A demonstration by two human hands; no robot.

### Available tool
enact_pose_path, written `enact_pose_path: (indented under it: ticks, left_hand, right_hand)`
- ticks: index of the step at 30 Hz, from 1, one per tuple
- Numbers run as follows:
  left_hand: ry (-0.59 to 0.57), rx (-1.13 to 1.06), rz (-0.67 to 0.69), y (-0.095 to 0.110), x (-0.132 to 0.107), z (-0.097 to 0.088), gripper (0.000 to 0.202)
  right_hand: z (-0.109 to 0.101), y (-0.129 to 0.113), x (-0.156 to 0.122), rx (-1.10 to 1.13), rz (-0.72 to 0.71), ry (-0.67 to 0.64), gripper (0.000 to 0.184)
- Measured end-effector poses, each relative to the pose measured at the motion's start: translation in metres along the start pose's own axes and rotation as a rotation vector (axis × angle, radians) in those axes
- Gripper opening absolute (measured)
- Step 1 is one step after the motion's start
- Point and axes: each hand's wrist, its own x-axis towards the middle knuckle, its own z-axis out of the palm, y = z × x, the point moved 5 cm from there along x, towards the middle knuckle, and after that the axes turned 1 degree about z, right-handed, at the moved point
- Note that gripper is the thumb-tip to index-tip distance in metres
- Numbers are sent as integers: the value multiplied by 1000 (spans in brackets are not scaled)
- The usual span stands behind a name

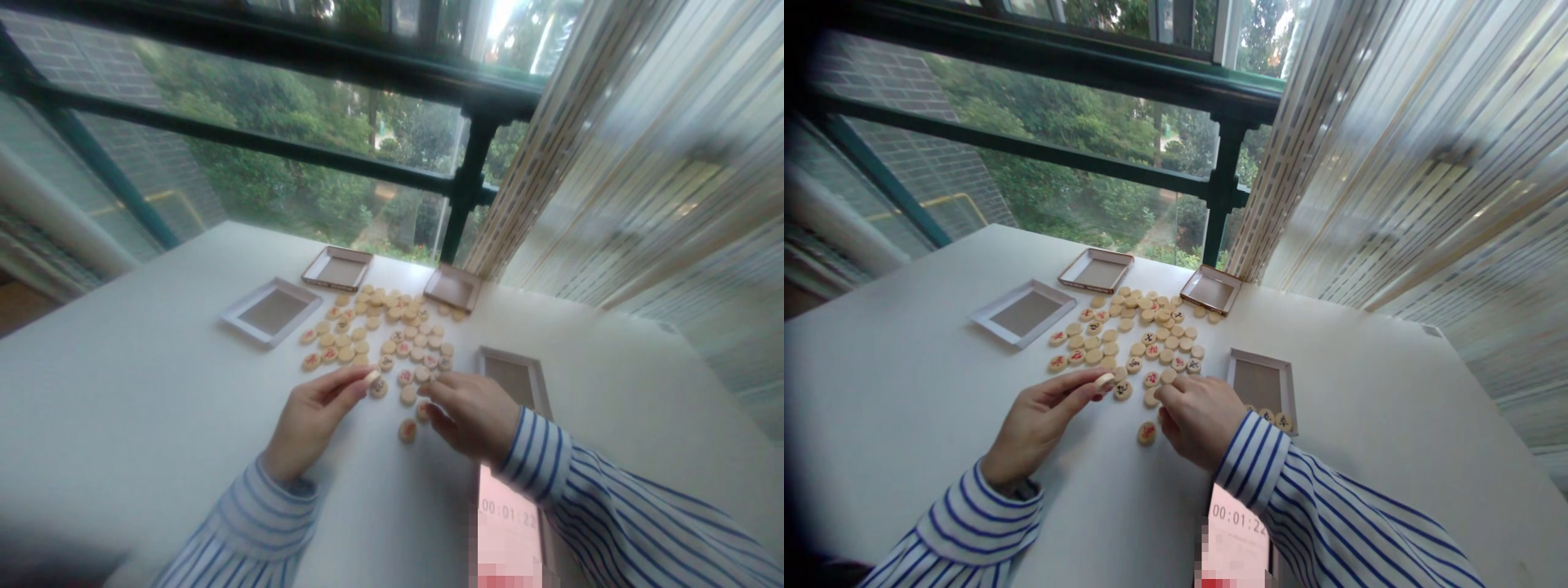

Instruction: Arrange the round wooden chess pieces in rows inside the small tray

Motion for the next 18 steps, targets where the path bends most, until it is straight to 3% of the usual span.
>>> enact_pose_path:
  ticks: [11, 18]
  left_hand:
    - [-60, -18, -50, -11, 1, 3, 32]
    - [-75, -89, -68, -6, -1, 6, 32]
  right_hand:
    - [-4, -15, 9, 50, -72, 109, 26]
    - [-1, -26, 22, 96, -68, 150, 30]
